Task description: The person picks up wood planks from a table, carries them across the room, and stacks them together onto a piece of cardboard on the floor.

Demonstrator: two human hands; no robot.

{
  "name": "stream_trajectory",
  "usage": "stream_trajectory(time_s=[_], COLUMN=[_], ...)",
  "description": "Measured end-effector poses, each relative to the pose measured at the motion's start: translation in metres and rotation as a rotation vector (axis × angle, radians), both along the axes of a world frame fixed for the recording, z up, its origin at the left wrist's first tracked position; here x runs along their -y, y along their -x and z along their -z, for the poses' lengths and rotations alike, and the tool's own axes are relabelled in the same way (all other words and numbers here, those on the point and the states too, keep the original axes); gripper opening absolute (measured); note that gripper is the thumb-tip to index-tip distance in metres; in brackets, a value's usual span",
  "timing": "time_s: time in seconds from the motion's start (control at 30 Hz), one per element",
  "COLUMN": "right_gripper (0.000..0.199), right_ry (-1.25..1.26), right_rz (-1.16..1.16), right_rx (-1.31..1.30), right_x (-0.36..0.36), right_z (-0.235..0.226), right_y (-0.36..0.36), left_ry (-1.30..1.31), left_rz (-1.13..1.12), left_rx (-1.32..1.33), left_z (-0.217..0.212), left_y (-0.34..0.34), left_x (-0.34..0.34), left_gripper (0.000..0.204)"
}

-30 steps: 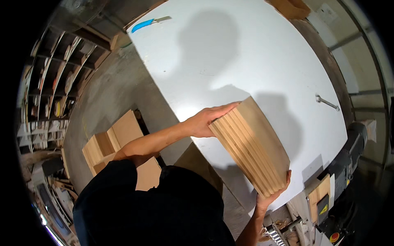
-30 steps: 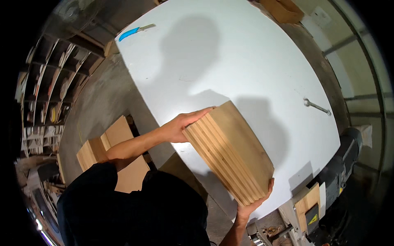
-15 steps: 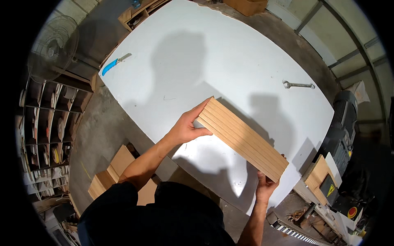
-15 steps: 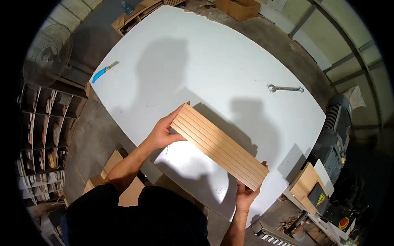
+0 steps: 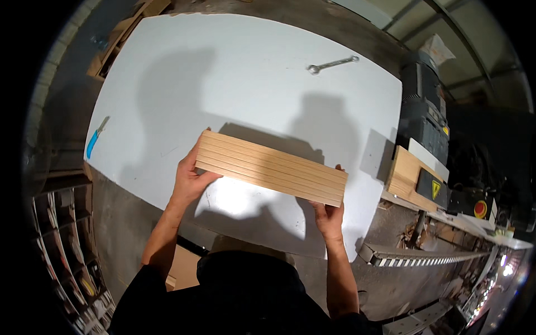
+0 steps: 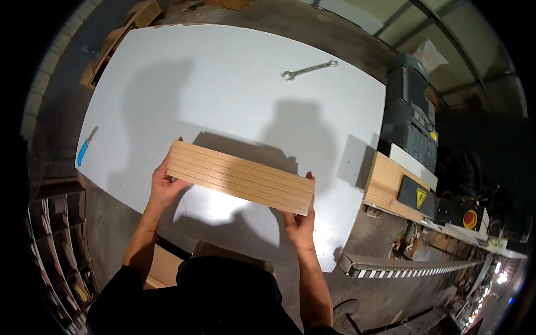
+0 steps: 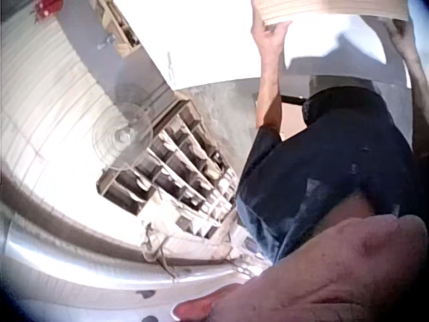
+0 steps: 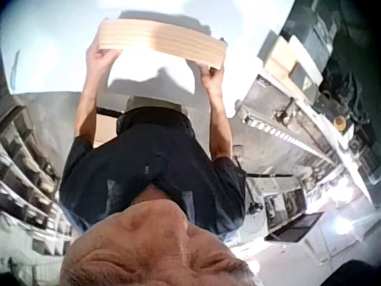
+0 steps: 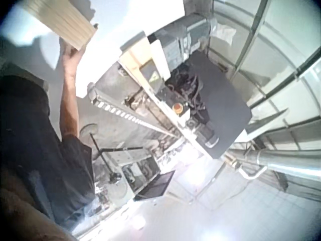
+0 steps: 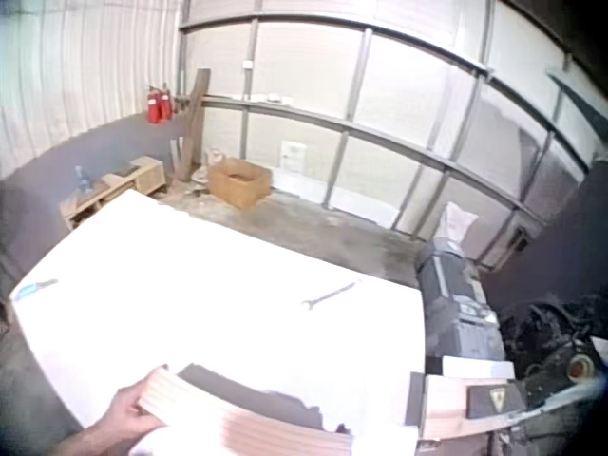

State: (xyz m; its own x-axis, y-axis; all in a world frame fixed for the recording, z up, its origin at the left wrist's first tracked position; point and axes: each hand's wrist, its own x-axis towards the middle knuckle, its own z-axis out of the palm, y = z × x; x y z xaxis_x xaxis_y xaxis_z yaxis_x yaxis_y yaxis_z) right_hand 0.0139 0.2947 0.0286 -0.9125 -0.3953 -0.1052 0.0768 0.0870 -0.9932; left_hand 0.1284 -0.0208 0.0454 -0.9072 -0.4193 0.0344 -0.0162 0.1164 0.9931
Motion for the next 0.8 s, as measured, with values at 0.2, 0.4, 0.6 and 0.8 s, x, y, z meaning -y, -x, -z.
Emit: stream_trajectory(time_s=[0.2,0.4,0.6,0.8], right_gripper=[0.085,0.086,0.089,0.083], right_ry=[-0.002,0.014,0.024,-0.021], right_rz=[-0.015,-0.046,-0.018,0.122], right_rx=[0.059,-0.017,0.031,0.119], right_x=[-0.001,0.003,0.0,-0.002], right_z=[0.003,-0.004,0.0,-0.009], right_y=[-0.002,-0.003,-0.001,-0.021], left_ry=[0.057,0.175,0.1,0.155], left_rz=[0.019,0.077,0.254,0.288], left_rx=[0.01,0.025,-0.004,-0.154], left_z=[0.005,-0.001,-0.003,0.004], left_y=[0.0,-0.001,0.007,0.007], left_x=[0.009,0.014,0.022,0.031], left_gripper=[0.083,0.077,0.073,0.06])
